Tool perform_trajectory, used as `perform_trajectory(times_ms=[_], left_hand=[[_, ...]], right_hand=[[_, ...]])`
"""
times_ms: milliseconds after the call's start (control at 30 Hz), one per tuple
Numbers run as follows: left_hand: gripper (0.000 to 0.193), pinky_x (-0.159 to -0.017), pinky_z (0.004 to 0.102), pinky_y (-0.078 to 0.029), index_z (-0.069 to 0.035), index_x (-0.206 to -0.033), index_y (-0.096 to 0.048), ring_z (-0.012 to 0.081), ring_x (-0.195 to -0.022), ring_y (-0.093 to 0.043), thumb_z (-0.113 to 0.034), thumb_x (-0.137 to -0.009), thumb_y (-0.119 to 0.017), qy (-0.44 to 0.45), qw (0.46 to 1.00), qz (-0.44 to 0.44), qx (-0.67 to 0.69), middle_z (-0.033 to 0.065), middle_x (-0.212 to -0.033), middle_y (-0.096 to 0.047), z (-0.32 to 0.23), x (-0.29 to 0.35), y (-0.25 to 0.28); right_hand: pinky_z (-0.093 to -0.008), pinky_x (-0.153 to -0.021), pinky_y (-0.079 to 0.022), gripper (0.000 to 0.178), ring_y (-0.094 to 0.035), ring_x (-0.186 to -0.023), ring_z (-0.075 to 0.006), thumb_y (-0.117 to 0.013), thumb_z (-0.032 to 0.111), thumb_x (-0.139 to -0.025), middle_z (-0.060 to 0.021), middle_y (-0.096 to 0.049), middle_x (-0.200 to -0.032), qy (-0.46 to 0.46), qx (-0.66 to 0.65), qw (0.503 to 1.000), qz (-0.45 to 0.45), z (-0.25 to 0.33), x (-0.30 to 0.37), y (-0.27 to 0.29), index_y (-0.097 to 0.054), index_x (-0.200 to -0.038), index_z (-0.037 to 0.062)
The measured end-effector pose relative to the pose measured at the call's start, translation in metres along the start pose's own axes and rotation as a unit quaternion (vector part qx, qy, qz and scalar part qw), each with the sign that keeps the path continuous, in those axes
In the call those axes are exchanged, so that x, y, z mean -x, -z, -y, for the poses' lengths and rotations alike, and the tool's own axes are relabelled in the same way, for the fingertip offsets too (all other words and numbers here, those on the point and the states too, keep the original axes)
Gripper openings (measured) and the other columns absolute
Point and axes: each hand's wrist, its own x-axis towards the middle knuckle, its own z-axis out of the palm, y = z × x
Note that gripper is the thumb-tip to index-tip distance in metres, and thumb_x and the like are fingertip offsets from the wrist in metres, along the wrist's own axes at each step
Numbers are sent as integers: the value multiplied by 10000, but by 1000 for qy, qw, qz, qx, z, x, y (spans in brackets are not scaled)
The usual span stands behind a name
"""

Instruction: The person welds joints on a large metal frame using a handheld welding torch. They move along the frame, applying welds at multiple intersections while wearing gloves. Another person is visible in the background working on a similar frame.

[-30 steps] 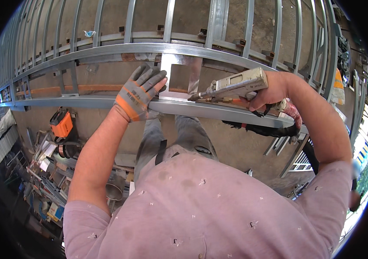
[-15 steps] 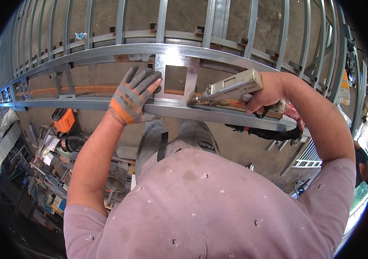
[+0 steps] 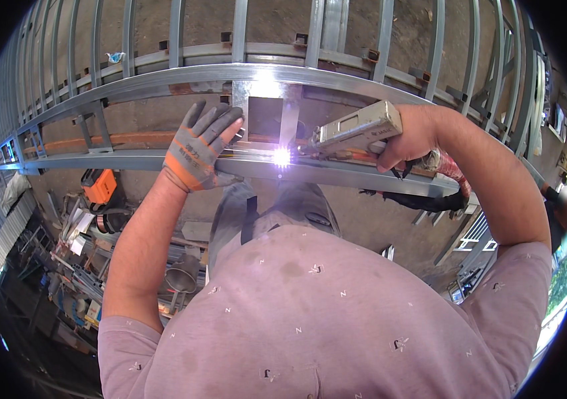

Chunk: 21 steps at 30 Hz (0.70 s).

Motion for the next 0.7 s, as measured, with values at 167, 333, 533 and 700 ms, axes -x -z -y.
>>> perform_trajectory(times_ms=[167, 333, 533, 700], left_hand=[[1155, -1346, 626, -303, -198, -1662, -477, 320, -1550, -487, -538, -653, -925, -5, 1000, -3, 22, 55, -1701, -518, 0, -2, 4], [1091, -1342, 634, -305, -195, -1649, -490, 324, -1544, -499, -511, -694, -912, -5, 1000, -7, 26, 61, -1691, -529, -1, -3, 5], [1116, -1347, 633, -298, -197, -1656, -484, 316, -1550, -494, -515, -684, -933, -2, 1000, 12, -3, 61, -1694, -529, 1, -2, 4], [1122, -1356, 631, -288, -201, -1659, -483, 309, -1558, -488, -490, -677, -943, 7, 1000, 16, -5, 51, -1710, -513, 1, -1, 2]], right_hand=[[-383, -698, -605, 425, -750, -721, -193, -898, 58, -840, -91, -800, -919, -13, 8, 1000, 1, 5, 2, 2, -786, -1249, 35], [-384, -696, -606, 407, -749, -723, -191, -899, 52, -837, -90, -799, -910, -6, 10, 1000, -8, -1, 1, 1, -796, -1231, 40], [-374, -692, -622, 449, -753, -722, -191, -907, 35, -824, -95, -798, -925, -25, -4, 1000, -1, -1, 3, 2, -778, -1254, 27], [-376, -691, -623, 464, -755, -725, -187, -913, 46, -818, -95, -800, -922, -11, 9, 1000, -13, -6, 4, 1, -780, -1263, 29]])
